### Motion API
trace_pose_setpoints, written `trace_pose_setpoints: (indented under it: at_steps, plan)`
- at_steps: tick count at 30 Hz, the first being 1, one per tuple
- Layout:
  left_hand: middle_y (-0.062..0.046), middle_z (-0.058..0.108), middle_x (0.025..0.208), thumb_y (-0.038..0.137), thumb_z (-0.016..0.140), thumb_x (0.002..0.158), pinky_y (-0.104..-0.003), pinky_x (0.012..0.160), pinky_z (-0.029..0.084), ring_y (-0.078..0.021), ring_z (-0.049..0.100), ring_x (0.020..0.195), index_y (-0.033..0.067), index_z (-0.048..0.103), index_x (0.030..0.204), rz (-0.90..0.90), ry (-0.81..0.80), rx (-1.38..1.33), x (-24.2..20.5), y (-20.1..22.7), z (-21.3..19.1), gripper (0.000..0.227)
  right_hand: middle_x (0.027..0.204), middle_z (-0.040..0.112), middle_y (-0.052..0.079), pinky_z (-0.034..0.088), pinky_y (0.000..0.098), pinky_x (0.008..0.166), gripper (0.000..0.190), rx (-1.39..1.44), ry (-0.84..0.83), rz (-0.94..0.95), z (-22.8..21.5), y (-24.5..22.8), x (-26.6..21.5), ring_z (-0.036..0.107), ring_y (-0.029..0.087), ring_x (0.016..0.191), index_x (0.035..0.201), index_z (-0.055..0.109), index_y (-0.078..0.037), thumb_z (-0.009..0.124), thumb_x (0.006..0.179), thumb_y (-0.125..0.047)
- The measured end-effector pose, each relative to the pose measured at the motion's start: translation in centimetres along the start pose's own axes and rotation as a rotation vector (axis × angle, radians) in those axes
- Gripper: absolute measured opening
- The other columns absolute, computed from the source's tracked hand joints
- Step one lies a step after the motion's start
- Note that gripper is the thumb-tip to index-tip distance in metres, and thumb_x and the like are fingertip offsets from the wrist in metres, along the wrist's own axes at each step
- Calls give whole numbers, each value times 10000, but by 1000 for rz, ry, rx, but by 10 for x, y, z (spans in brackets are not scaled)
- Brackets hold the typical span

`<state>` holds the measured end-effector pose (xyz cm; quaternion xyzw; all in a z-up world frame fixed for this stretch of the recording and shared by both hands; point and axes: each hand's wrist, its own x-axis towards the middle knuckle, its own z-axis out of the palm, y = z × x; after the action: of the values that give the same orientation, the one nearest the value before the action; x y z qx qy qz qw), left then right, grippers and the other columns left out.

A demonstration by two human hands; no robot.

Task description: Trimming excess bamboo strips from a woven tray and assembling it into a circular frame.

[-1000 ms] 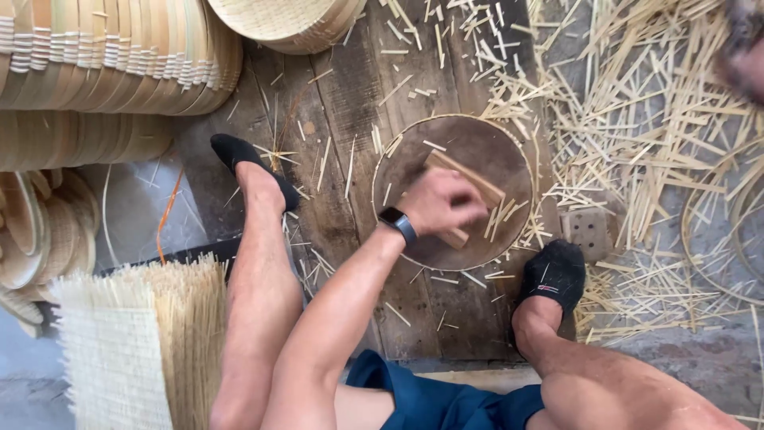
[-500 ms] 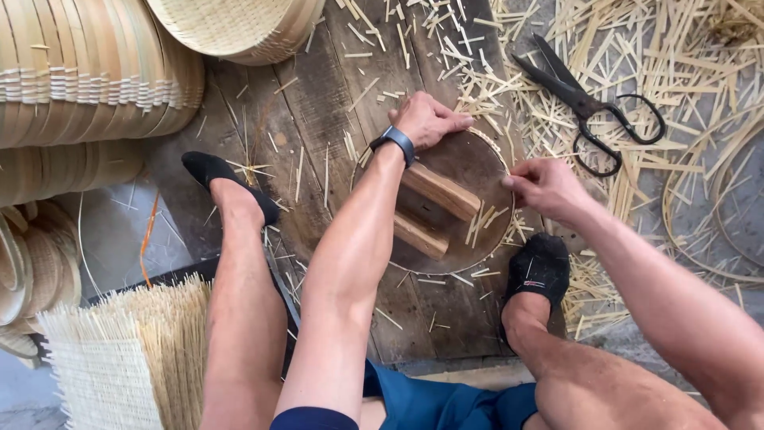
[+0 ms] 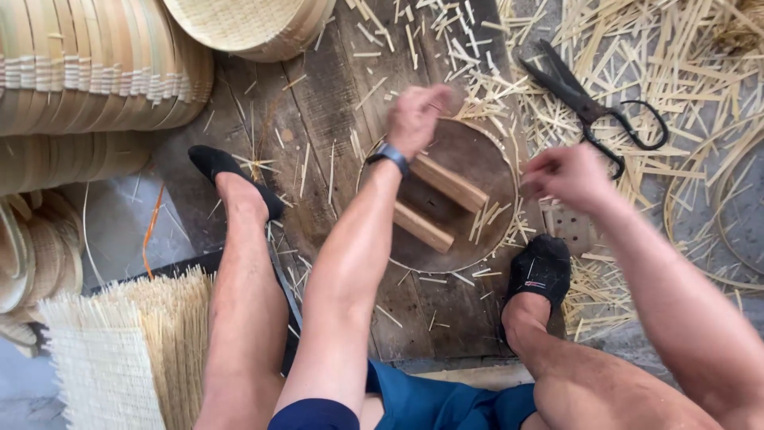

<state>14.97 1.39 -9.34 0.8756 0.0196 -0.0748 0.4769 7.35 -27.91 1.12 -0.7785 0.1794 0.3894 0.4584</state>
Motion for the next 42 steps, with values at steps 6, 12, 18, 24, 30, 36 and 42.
trace_pose_setpoints:
  at_steps: [6, 12, 18, 24, 30, 36, 42]
  plan:
    - [-80, 807, 961, 294, 810, 838, -334, 832, 572, -175, 744, 875, 82, 814, 1036, -537, -1, 35, -74, -67, -105, 291, 1091, 668, 4, 654, 298, 819, 321, 752, 403, -239, -44, -22, -25, 715, 77, 916, 1217, 613, -182, 717, 917, -229]
    - [-84, 812, 1036, 312, 925, 720, -287, 893, 580, -170, 777, 912, 109, 828, 1010, -667, -64, 98, -61, -73, -112, 367, 1042, 769, 201, 653, 378, 720, 482, -99, -52, 146, 34, 17, -22, 769, 239, 817, 1217, 678, 36, 784, 889, -302]
    - [-93, 816, 976, 376, 867, 744, -331, 846, 590, -207, 777, 863, 154, 851, 1002, -611, 74, 254, -81, -35, -106, 340, 885, 804, 245, 624, 342, 692, 476, -211, -12, 171, 60, 39, -24, 779, 250, 739, 1163, 729, 61, 723, 965, -371]
    - [-143, 764, 1065, 371, 708, 960, -468, 839, 591, -298, 748, 933, 43, 693, 1140, -1073, 235, -313, -213, -19, -94, 375, 923, 741, 238, 648, 378, 646, 417, 108, -62, 82, 74, 65, -26, 751, 266, 779, 1109, 642, 166, 708, 974, -223]
    - [-128, 729, 1029, 170, 800, 901, -467, 761, 582, -269, 702, 908, -24, 645, 1145, -1076, 397, -885, -270, -72, -39, 348, 983, 711, 155, 652, 341, 672, 280, 557, -69, 27, 74, 74, -27, 720, 246, 803, 1118, 641, 95, 730, 929, -92]
    - [-125, 741, 1003, 111, 797, 835, -460, 793, 611, -276, 720, 907, -10, 657, 1114, -1195, 679, -873, -250, -45, -20, 335, 985, 686, 244, 623, 418, 666, 293, 411, 119, 59, 85, 75, -3, 706, 303, 776, 1117, 604, 149, 723, 981, -82]
    - [-178, 742, 1091, 128, 724, 937, -426, 860, 624, -291, 722, 990, -35, 639, 1156, -965, 438, -1387, -275, 2, 2, 287, 1072, 713, 152, 635, 286, 777, 308, 787, -140, -127, 68, 81, -19, 729, 195, 895, 1213, 647, 97, 723, 992, -105]
